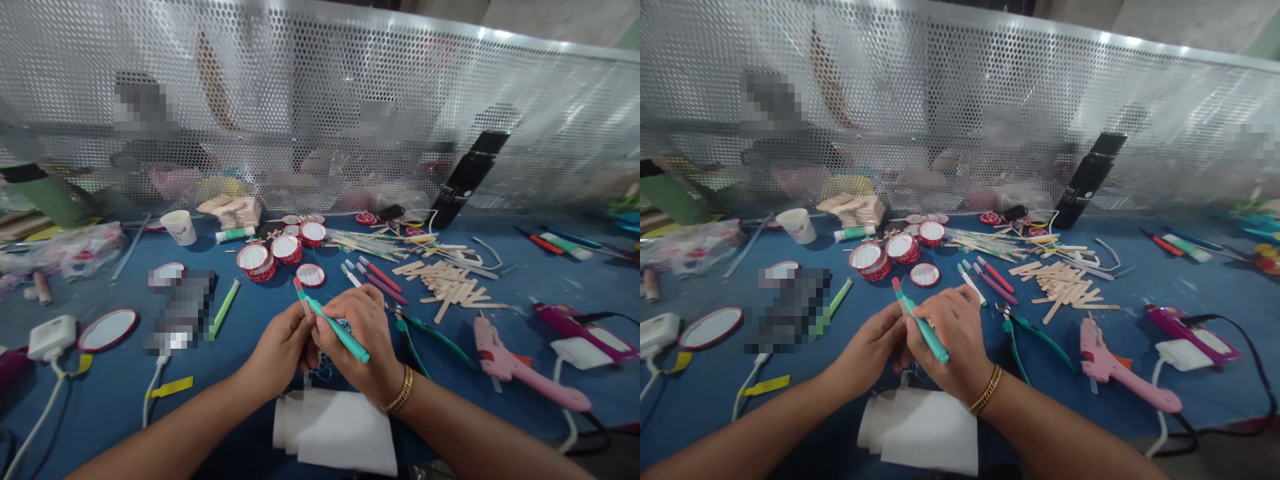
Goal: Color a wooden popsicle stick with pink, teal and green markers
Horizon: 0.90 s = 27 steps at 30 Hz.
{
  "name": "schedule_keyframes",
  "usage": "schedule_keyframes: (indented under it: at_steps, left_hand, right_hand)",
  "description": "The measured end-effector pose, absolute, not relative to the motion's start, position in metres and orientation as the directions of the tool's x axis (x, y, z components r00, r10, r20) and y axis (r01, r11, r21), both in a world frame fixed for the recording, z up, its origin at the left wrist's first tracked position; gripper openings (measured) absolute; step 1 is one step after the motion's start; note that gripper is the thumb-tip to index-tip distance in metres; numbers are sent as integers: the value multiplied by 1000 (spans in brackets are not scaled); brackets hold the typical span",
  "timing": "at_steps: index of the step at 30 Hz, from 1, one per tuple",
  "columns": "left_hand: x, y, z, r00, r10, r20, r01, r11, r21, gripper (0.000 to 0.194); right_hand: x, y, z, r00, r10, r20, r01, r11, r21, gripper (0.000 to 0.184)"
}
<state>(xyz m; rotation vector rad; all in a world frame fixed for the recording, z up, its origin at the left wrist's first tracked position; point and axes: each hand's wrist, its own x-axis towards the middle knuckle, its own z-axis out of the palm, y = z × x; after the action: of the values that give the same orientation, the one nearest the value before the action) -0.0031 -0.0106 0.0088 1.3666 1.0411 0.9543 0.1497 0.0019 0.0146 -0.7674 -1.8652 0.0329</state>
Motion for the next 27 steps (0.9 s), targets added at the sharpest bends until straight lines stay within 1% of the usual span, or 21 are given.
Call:
schedule_keyframes:
  at_steps: [4,11,18,22,24,27]
  left_hand:
    - [-2,-12,11,276,960,-34,62,17,998,37]
    - [-3,-13,10,285,958,-26,53,11,999,37]
    - [-3,-13,9,287,957,-32,61,15,998,35]
    - [-3,-14,7,298,954,-36,52,22,998,37]
    - [-3,-14,7,293,956,-27,59,10,998,37]
    - [-3,-14,8,290,957,-27,75,6,997,36]
  right_hand:
    - [151,2,13,-192,516,835,504,782,-367,8]
    - [149,0,15,-257,516,817,478,803,-356,8]
    - [151,1,13,-199,516,833,493,787,-370,9]
    - [149,0,15,-245,500,831,455,816,-357,9]
    - [149,1,16,-257,508,822,462,812,-358,8]
    - [150,2,14,-221,530,819,496,784,-373,6]
